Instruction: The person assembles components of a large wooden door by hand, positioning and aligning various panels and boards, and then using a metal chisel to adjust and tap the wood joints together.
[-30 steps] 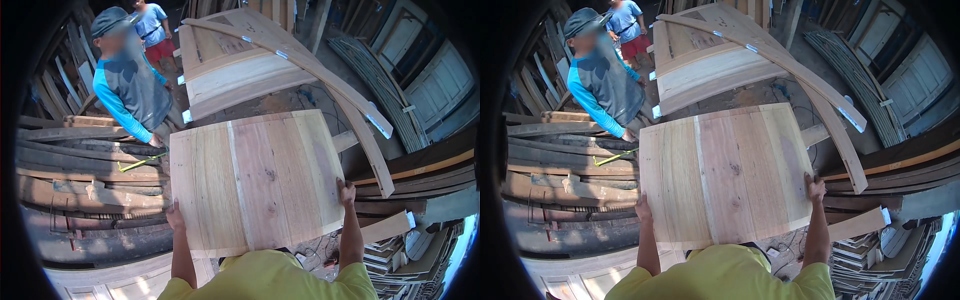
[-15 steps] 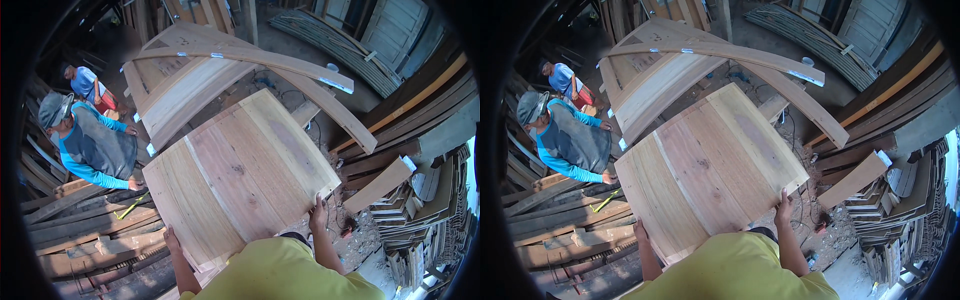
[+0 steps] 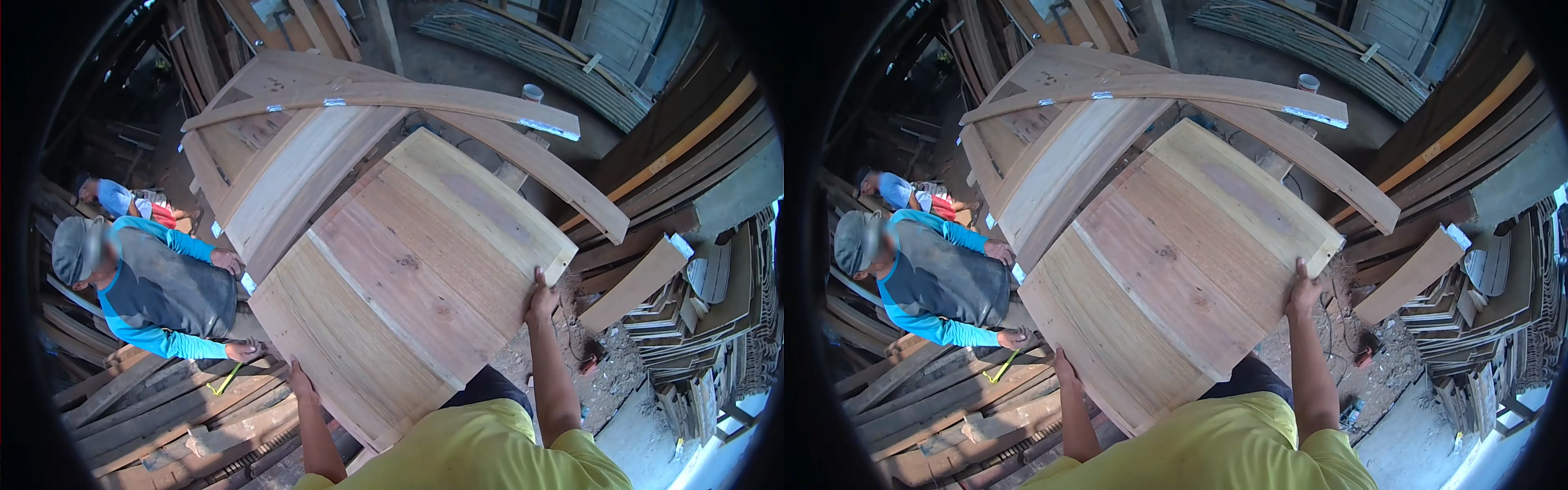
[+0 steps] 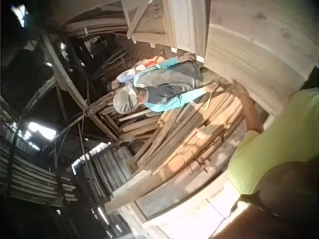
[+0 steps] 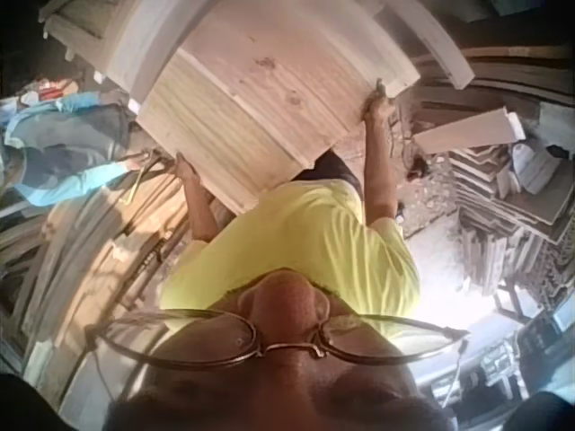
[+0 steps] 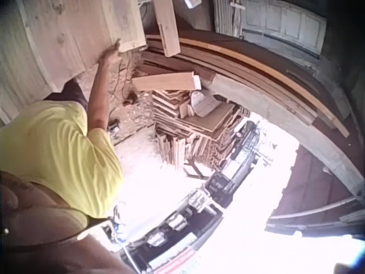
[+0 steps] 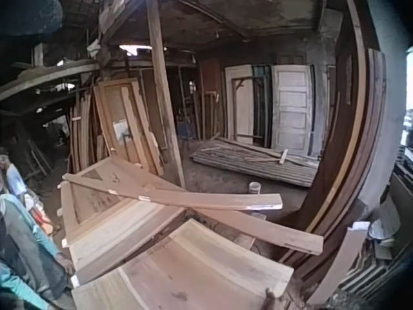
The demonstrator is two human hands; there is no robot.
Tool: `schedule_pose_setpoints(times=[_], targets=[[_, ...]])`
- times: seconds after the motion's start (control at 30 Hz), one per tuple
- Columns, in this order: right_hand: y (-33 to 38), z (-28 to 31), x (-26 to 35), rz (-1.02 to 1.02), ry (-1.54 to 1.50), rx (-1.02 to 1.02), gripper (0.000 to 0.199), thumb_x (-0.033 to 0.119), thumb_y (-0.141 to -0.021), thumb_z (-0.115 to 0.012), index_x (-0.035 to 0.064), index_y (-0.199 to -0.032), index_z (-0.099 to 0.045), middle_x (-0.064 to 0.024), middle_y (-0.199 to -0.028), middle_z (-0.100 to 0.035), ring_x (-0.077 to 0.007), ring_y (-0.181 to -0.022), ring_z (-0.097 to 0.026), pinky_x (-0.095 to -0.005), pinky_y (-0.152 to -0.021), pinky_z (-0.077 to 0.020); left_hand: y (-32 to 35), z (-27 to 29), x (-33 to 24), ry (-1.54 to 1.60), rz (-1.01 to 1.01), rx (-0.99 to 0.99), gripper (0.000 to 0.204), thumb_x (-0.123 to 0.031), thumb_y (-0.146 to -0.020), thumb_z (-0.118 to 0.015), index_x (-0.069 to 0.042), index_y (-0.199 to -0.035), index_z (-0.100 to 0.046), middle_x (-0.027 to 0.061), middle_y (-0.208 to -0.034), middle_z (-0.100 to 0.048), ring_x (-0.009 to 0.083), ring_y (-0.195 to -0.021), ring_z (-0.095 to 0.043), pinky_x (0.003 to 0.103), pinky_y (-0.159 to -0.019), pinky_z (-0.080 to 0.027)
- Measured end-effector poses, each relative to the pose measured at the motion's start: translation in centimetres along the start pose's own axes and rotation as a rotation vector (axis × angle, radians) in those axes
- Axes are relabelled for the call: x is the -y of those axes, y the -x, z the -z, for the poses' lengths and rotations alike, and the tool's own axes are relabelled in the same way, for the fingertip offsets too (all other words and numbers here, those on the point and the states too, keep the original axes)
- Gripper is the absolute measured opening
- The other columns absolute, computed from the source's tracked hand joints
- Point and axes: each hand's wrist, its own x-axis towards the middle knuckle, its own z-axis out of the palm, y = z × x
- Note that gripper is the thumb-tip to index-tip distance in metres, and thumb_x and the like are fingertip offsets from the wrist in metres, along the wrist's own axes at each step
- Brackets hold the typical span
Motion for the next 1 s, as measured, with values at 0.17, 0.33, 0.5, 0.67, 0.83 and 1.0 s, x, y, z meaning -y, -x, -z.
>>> schedule_pose_setpoints(times=[0.17,0.33,0.5,0.67,0.83,1.0], targets=[[-5.6,-2.5,-1.1,-0.008,0.004,0.052,0.045,0.023,-0.089,-0.083,0.0001,-0.121,-0.062,-0.0099,-0.108,-0.069,-0.0196,-0.097,-0.065,-0.0356,-0.088,-0.0521,0.1,-2.6,0.5,-0.024,-0.070,-0.082,0.059,-0.043,-0.107,-0.053,0.001,-0.145,-0.047,0.0132,-0.135,-0.063,0.0280,-0.118,-0.062,0.041,-0.103,-0.050],[-8.2,-4.8,-0.5,-0.102,0.095,0.017,0.044,0.024,-0.088,-0.084,-0.0011,-0.117,-0.064,-0.0094,-0.108,-0.069,-0.0192,-0.097,-0.064,-0.0348,-0.089,-0.0501,1.0,-6.2,-0.3,-0.249,-0.114,-0.294,0.066,-0.053,-0.105,-0.048,0.003,-0.138,-0.057,0.0201,-0.130,-0.066,0.0358,-0.115,-0.065,0.045,-0.103,-0.050],[-8.3,-6.0,-0.3,-0.035,0.072,0.028,0.055,0.026,-0.087,-0.085,-0.0063,-0.123,-0.059,-0.0152,-0.114,-0.069,-0.0243,-0.105,-0.064,-0.0380,-0.097,-0.0484,0.9,-6.7,-0.5,-0.722,-0.105,-0.511,0.083,-0.067,-0.103,-0.035,0.005,-0.135,-0.061,0.0286,-0.129,-0.066,0.0459,-0.119,-0.063,0.052,-0.105,-0.046],[-8.6,-5.9,0.6,-0.027,0.064,0.015,0.038,0.021,-0.088,-0.083,0.0007,-0.115,-0.066,-0.0060,-0.106,-0.069,-0.0157,-0.096,-0.063,-0.0320,-0.088,-0.0480,3.3,-9.7,-1.9,-0.845,-0.069,-0.552,0.086,-0.069,-0.102,-0.029,0.004,-0.137,-0.059,0.0300,-0.131,-0.064,0.0477,-0.122,-0.060,0.055,-0.105,-0.045],[-9.7,-6.5,0.3,-0.092,0.033,0.054,0.033,0.021,-0.088,-0.083,0.0021,-0.110,-0.067,-0.0039,-0.098,-0.067,-0.0143,-0.091,-0.062,-0.0313,-0.084,-0.0470,3.1,-9.1,-2.0,-0.949,-0.082,-0.576,0.087,-0.069,-0.102,-0.029,0.005,-0.135,-0.061,0.0305,-0.131,-0.064,0.0486,-0.120,-0.061,0.056,-0.105,-0.045],[-9.6,-7.0,0.3,-0.015,0.044,0.040,0.035,0.023,-0.088,-0.083,0.0012,-0.110,-0.068,-0.0040,-0.098,-0.067,-0.0156,-0.092,-0.061,-0.0335,-0.087,-0.0466,3.4,-9.9,-2.4,-0.938,-0.051,-0.569,0.087,-0.070,-0.102,-0.029,0.005,-0.130,-0.063,0.0311,-0.128,-0.065,0.0491,-0.119,-0.061,0.057,-0.104,-0.044]])
